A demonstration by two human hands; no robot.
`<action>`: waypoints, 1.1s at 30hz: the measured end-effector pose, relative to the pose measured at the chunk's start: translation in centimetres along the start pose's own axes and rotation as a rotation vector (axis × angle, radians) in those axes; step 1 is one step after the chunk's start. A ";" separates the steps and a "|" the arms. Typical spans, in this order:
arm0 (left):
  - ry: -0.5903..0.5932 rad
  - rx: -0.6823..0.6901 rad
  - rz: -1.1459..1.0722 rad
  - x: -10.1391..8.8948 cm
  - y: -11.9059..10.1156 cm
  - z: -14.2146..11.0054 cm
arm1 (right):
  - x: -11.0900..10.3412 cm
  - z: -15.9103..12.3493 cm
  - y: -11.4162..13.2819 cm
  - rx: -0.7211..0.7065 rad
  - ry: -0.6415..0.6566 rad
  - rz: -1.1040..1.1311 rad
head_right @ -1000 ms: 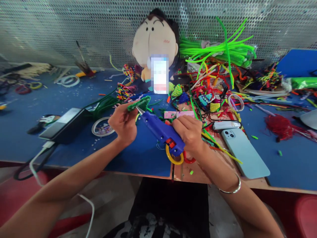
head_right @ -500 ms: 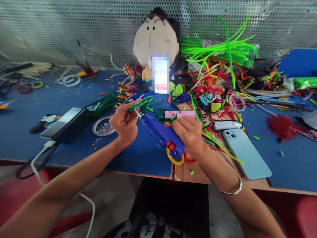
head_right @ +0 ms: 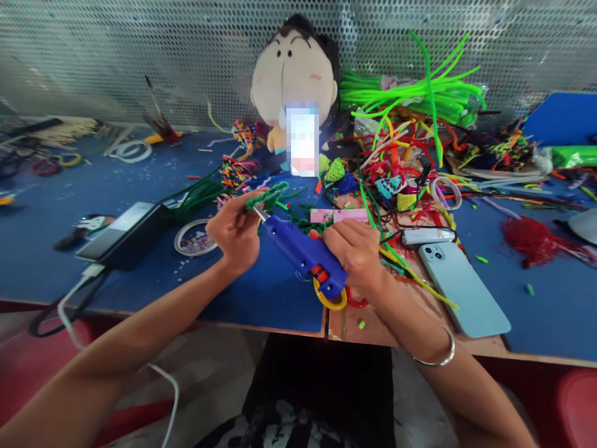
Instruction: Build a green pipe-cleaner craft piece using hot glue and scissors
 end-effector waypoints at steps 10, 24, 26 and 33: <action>-0.034 -0.072 0.049 -0.2 0.4 0.2 | 1.0 0.2 -0.9 0.098 0.057 -0.087; -0.251 -0.311 -0.059 -1.4 6.2 1.1 | 6.3 -3.6 -9.4 0.646 0.754 -0.044; -0.249 -0.300 -0.065 -1.4 6.2 1.2 | 6.5 -3.6 -9.9 0.643 0.773 -0.042; -0.240 -0.298 -0.014 -1.4 6.1 1.3 | 8.4 -1.6 -11.5 0.506 0.895 0.045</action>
Point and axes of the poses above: each hand's wrist, its own z-axis towards the middle knuckle, its own x-axis out of the palm, y = z × x, the point moved 7 cm from there along z, towards the middle knuckle
